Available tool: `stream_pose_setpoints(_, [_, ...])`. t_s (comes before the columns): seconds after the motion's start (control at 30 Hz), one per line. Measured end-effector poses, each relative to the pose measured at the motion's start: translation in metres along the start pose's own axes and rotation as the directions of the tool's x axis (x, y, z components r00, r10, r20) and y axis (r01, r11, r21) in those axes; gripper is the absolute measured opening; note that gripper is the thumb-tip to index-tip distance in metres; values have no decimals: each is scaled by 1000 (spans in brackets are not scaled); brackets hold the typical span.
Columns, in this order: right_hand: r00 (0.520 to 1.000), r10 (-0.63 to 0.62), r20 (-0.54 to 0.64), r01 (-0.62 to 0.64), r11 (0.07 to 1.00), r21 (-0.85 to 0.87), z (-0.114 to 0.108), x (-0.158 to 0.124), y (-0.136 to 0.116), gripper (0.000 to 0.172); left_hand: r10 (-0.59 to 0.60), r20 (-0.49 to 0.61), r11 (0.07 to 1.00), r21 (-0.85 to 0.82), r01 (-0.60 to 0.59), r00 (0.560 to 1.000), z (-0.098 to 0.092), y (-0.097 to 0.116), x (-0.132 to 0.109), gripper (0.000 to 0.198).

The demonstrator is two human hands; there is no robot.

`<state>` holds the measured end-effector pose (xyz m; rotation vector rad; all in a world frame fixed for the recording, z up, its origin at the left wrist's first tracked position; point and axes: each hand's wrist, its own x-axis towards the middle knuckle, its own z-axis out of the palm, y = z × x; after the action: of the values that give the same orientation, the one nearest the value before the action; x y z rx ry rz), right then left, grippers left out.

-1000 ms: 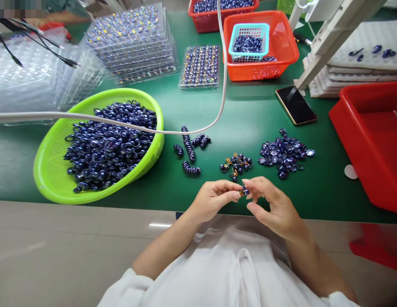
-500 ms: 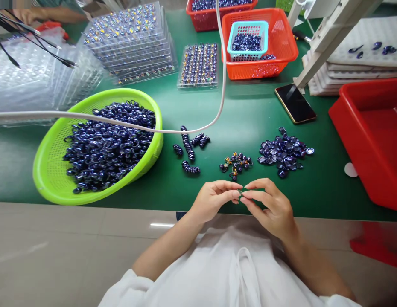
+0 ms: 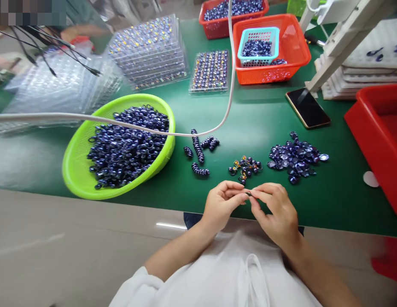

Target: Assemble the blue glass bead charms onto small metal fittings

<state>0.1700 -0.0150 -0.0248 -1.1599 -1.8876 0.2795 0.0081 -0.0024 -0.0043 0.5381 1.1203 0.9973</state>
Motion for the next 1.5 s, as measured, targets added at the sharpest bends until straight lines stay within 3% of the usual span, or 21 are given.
stream_pose_setpoints(0.1, [999,-32,0,32,999,-9,3,0,2,33,3,41,998,62,-6,999,-5,-1,-3,31])
stream_pose_setpoints(0.2, [1000,-15,18,14,998,59,2,3,4,29,184,115,921,327,-212,976,-19,5,-2,23])
stream_pose_setpoints(0.23, [999,6,38,-10,996,94,1,4,5,27,293,138,826,462,-323,946,-26,9,-1,20])
stream_pose_setpoints(0.3, [992,66,104,-83,983,166,-5,5,6,23,525,192,512,707,-488,829,-43,21,7,18])
stream_pose_setpoints(0.37, [978,115,174,-152,964,216,-10,4,8,20,654,247,199,856,-477,715,-60,32,18,22])
stream_pose_setpoints(0.4, [971,130,200,-176,957,231,-12,4,9,19,677,270,83,897,-435,685,-68,36,24,25])
stream_pose_setpoints(0.5, [961,158,225,-213,946,246,-14,2,10,17,639,373,-144,917,-371,673,-83,44,39,21])
stream_pose_setpoints(0.63, [956,178,231,-236,939,251,-10,0,10,16,568,465,-243,883,-401,679,-85,45,44,10])
stream_pose_setpoints(0.8, [951,208,227,-260,938,228,-11,1,8,14,556,519,-231,847,-479,650,-78,44,45,4])
stream_pose_setpoints(1.0, [942,249,226,-298,928,224,-13,-1,7,12,646,520,-188,817,-545,558,-78,38,54,9])
stream_pose_setpoints(1.17, [938,269,217,-316,923,218,-13,-1,7,11,647,507,-209,836,-508,569,-81,37,58,8])
stream_pose_setpoints(1.23, [939,268,215,-315,922,225,-14,0,7,11,666,468,-166,852,-496,581,-80,38,57,6])
stream_pose_setpoints(1.3, [934,283,218,-332,913,235,-15,0,6,11,712,405,-59,848,-526,573,-76,40,51,5])
stream_pose_setpoints(1.37, [923,326,205,-374,887,271,-15,-1,4,10,748,319,126,793,-596,582,-67,40,43,5])
stream_pose_setpoints(1.4, [917,351,191,-396,866,305,-13,-1,3,10,741,264,257,738,-624,617,-61,38,37,6])
stream_pose_setpoints(1.43, [911,373,175,-412,842,349,-12,-2,2,9,702,208,413,660,-627,681,-54,36,32,8])
stream_pose_setpoints(1.5, [907,394,151,-418,793,443,-7,-1,-3,9,525,111,732,447,-514,844,-39,29,22,16])
